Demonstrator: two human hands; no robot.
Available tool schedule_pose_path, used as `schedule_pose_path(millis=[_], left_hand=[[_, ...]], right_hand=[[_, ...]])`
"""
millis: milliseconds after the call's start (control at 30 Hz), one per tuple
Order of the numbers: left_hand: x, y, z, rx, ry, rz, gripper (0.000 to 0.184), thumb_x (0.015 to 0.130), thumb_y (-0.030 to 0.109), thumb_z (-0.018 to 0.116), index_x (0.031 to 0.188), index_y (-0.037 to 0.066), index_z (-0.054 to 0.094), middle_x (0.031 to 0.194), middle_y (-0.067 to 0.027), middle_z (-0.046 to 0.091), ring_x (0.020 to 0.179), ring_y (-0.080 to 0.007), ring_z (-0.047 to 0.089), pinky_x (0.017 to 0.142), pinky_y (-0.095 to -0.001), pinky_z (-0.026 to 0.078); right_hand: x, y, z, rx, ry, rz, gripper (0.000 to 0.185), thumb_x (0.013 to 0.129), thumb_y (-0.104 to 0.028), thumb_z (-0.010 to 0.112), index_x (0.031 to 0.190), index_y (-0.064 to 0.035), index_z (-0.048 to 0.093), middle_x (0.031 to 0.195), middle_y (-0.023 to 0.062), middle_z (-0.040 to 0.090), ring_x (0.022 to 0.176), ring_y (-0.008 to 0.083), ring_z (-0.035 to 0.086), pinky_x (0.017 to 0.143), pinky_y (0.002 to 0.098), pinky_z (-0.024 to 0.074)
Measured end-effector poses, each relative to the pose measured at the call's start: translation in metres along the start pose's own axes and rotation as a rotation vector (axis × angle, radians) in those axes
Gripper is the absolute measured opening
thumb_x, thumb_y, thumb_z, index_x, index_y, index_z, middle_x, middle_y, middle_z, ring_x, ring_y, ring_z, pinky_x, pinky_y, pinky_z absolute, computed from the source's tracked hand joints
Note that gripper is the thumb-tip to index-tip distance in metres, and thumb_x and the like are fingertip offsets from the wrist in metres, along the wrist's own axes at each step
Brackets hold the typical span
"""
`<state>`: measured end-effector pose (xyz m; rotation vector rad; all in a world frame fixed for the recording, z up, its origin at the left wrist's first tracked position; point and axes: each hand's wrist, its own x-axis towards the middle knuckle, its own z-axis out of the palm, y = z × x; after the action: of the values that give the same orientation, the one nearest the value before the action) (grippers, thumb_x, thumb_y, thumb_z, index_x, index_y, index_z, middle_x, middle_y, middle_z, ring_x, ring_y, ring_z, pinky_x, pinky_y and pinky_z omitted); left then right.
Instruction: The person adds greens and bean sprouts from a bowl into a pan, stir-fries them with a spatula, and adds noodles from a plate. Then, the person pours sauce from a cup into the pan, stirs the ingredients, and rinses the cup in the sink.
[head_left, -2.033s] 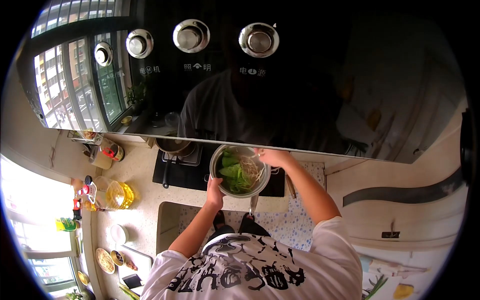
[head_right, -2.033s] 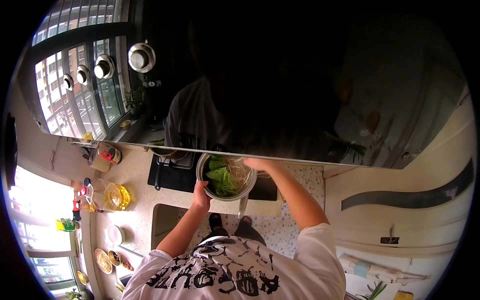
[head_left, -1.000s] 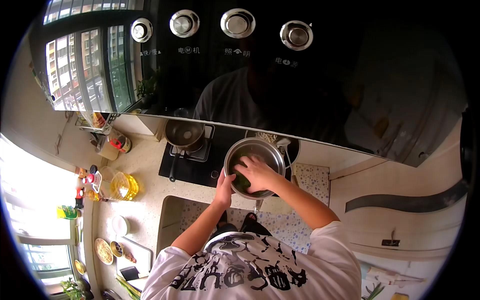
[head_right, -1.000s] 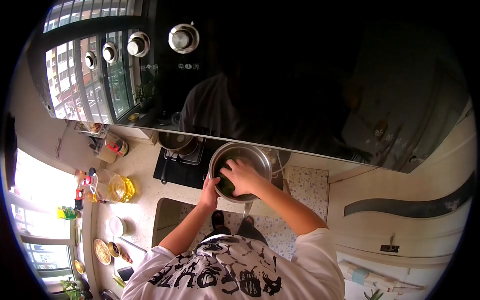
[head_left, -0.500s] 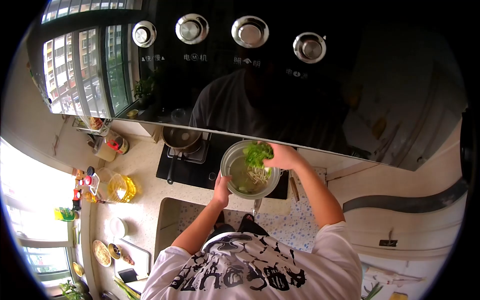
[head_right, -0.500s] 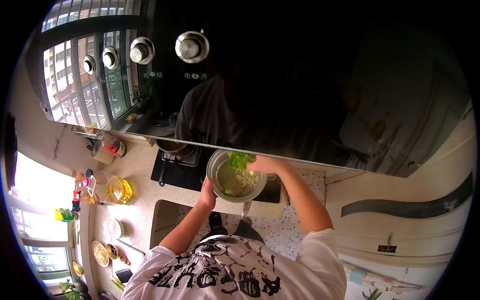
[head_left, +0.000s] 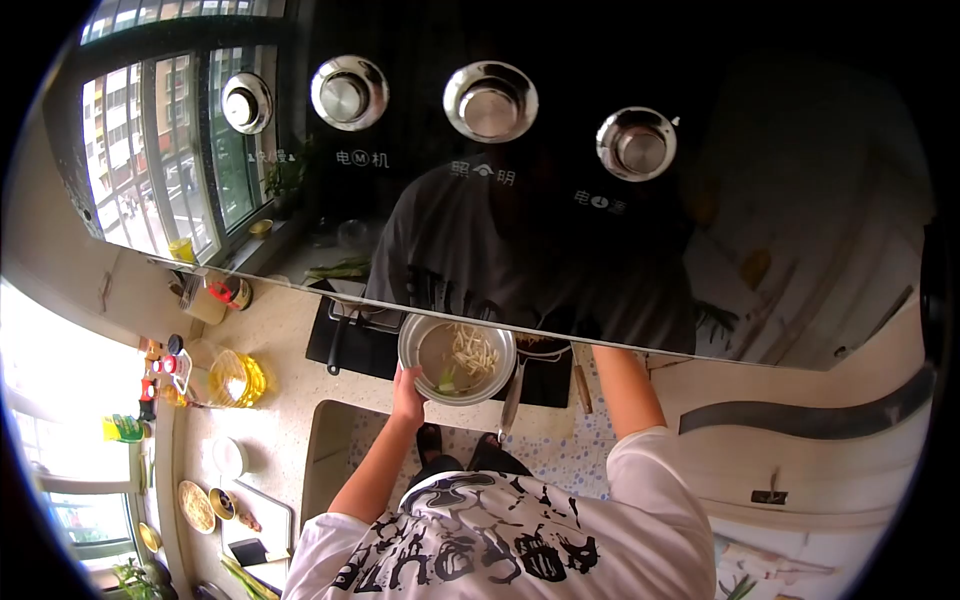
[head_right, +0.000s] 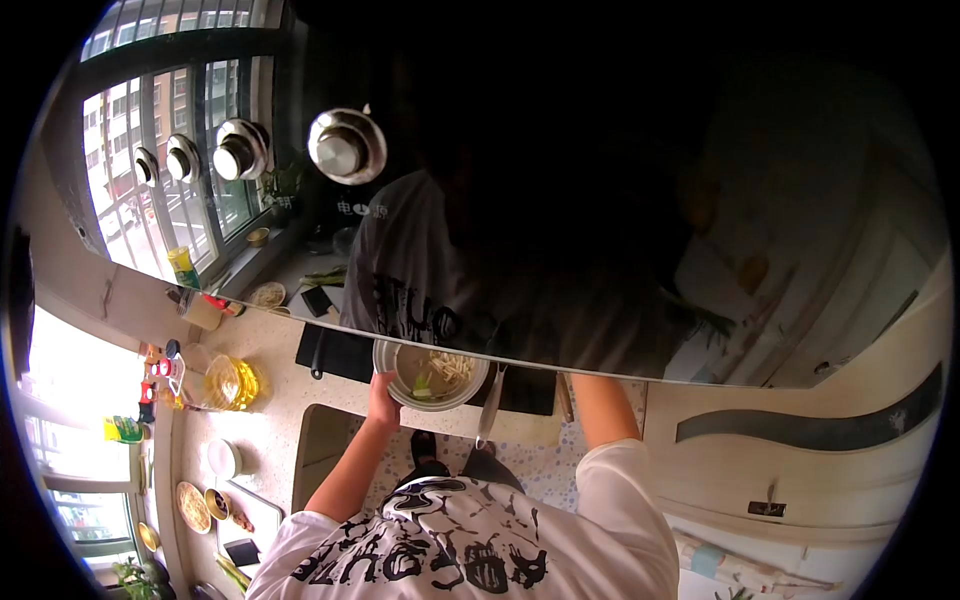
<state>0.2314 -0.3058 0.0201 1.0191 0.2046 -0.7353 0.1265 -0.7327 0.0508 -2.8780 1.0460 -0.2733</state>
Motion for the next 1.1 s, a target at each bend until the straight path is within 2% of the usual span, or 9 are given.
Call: schedule_pose_path(millis=[233, 333, 467, 567, 767, 800, 900, 1067, 1100], left_hand=[[-0.001, 0.002, -0.003, -0.045, -0.027, 0.022, 0.052, 0.095, 0.025, 0.052, 0.145, 0.013, 0.044, 0.127, -0.0078, 0.059, 0.113, -0.0207, 0.062, 0.086, -0.0353, 0.055], [-0.002, 0.006, 0.012, -0.06, -0.048, 0.053, 0.054, 0.095, 0.025, 0.052, 0.147, 0.013, 0.043, 0.128, -0.0081, 0.057, 0.117, -0.022, 0.058, 0.095, -0.0383, 0.051], [-0.011, 0.015, 0.041, 0.034, -0.075, 0.063, 0.059, 0.094, 0.024, 0.053, 0.151, 0.013, 0.039, 0.132, -0.0085, 0.055, 0.122, -0.0228, 0.054, 0.099, -0.0392, 0.048], [-0.029, 0.026, 0.07, 0.07, -0.131, 0.101, 0.06, 0.095, 0.023, 0.052, 0.152, 0.013, 0.038, 0.134, -0.0088, 0.055, 0.121, -0.0214, 0.054, 0.098, -0.0368, 0.049], [-0.032, 0.011, 0.071, 0.116, -0.152, 0.093, 0.054, 0.099, 0.021, 0.05, 0.151, 0.014, 0.039, 0.133, -0.0075, 0.056, 0.118, -0.0182, 0.056, 0.089, -0.0343, 0.053], [-0.034, 0.011, 0.071, 0.13, -0.147, 0.071, 0.054, 0.099, 0.021, 0.05, 0.151, 0.014, 0.04, 0.133, -0.0075, 0.056, 0.118, -0.0181, 0.056, 0.089, -0.0342, 0.053], [-0.034, 0.008, 0.065, 0.134, -0.128, 0.058, 0.055, 0.098, 0.022, 0.05, 0.151, 0.015, 0.04, 0.133, -0.0075, 0.056, 0.117, -0.0186, 0.057, 0.087, -0.0346, 0.054], [-0.035, 0.003, 0.039, 0.142, -0.028, 0.054, 0.059, 0.096, 0.028, 0.053, 0.152, 0.018, 0.038, 0.136, -0.0091, 0.053, 0.121, -0.0233, 0.056, 0.09, -0.0415, 0.054], [-0.033, 0.002, 0.03, 0.12, -0.031, 0.051, 0.06, 0.096, 0.028, 0.053, 0.152, 0.018, 0.038, 0.136, -0.0093, 0.053, 0.121, -0.0236, 0.056, 0.091, -0.0419, 0.054]], right_hand=[[-0.008, -0.007, -0.025, 0.054, 0.147, -0.057, 0.047, 0.082, -0.02, 0.077, 0.125, -0.009, 0.063, 0.109, 0.0117, 0.071, 0.095, 0.0252, 0.069, 0.087, 0.0366, 0.0547], [-0.021, -0.045, -0.072, 0.24, -0.023, -0.158, 0.046, 0.082, -0.02, 0.077, 0.125, -0.0094, 0.064, 0.108, 0.0111, 0.071, 0.095, 0.0252, 0.069, 0.087, 0.0366, 0.0551], [-0.062, -0.135, -0.141, 0.555, -0.399, -0.413, 0.044, 0.083, -0.021, 0.077, 0.125, -0.01, 0.065, 0.108, 0.0103, 0.071, 0.094, 0.0253, 0.069, 0.086, 0.0367, 0.0557], [-0.085, -0.166, -0.142, 0.595, -0.185, -0.807, 0.046, 0.078, -0.015, 0.078, 0.123, -0.0104, 0.066, 0.102, 0.0092, 0.069, 0.094, 0.0264, 0.069, 0.086, 0.0375, 0.056], [-0.11, -0.181, -0.096, 0.528, -0.585, -0.79, 0.026, 0.079, -0.011, 0.071, 0.105, -0.0094, 0.071, 0.097, 0.0127, 0.066, 0.095, 0.0327, 0.067, 0.083, 0.044, 0.0545], [-0.113, -0.184, -0.102, 0.561, -0.57, -0.749, 0.015, 0.079, -0.008, 0.068, 0.094, -0.0058, 0.07, 0.091, 0.0125, 0.066, 0.089, 0.0324, 0.067, 0.077, 0.0432, 0.0539], [-0.095, -0.176, -0.111, 0.678, -0.482, -0.713, 0.011, 0.081, -0.008, 0.071, 0.091, -0.0038, 0.068, 0.084, 0.0111, 0.065, 0.08, 0.0273, 0.066, 0.069, 0.0384, 0.0522], [-0.048, -0.14, -0.145, 0.632, -0.342, -0.218, 0.031, 0.091, -0.031, 0.067, 0.105, -0.0029, 0.067, 0.098, 0.0149, 0.073, 0.09, 0.0302, 0.07, 0.081, 0.039, 0.054], [-0.031, -0.117, -0.103, 0.609, -0.159, -0.226, 0.018, 0.085, -0.014, 0.073, 0.096, -0.0012, 0.068, 0.075, 0.0075, 0.067, 0.064, 0.0123, 0.058, 0.061, 0.0298, 0.0469]])
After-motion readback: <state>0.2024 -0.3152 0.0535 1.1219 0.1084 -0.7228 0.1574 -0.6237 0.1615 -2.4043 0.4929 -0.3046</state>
